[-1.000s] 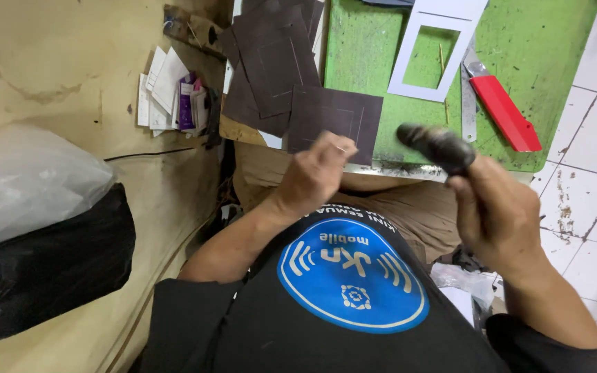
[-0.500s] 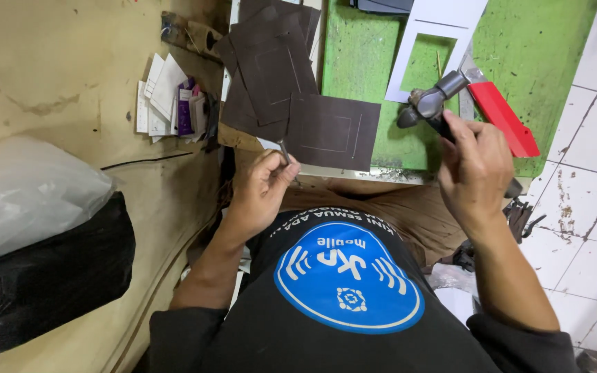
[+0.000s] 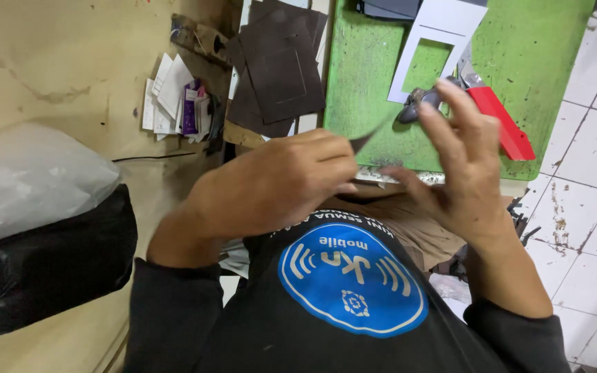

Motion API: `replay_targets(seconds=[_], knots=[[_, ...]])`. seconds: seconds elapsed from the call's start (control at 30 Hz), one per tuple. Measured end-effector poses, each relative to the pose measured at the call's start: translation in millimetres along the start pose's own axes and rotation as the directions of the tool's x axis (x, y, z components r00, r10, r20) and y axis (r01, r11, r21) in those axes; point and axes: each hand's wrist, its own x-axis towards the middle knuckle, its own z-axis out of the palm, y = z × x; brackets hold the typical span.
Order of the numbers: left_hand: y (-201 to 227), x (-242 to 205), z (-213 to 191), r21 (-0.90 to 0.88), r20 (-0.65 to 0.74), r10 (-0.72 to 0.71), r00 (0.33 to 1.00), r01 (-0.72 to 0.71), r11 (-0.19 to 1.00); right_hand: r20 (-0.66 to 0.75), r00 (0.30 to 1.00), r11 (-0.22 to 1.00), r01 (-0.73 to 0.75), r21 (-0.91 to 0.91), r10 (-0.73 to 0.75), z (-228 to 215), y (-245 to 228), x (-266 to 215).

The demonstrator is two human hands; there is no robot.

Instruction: Cutting and assembling leather pieces using a utility knife, ruler, and hammer on a workshop bench

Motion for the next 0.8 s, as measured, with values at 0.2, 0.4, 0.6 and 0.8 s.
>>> replay_targets(seconds=[0.2, 0.4, 0.6, 0.8], knots=[[-25, 37, -10, 0.036, 0.035, -0.004, 0.999, 0.002, 0.999, 0.208, 0.969, 0.93, -0.195, 0.311, 0.134, 12, -11, 21], [-56, 9, 27, -0.056, -0.35, -0.087, 0.933, 0.072, 0.996, 0.164, 0.821, 0.777, -0.571, 0.264, 0.547, 55, 21, -6], [-70, -33, 80, -0.301, -0.508, -0.379, 0.774, 0.253, 0.92, 0.01, 0.947, 0.947, -0.32, -0.013, 0.32, 41, 23, -17], [-78, -48, 113, -0.606, -0.496, -0.636, 0.592, 0.288, 0.741, 0.035, 0.939, 0.899, -0.316, -0.305, 0.342, 43, 41, -48]])
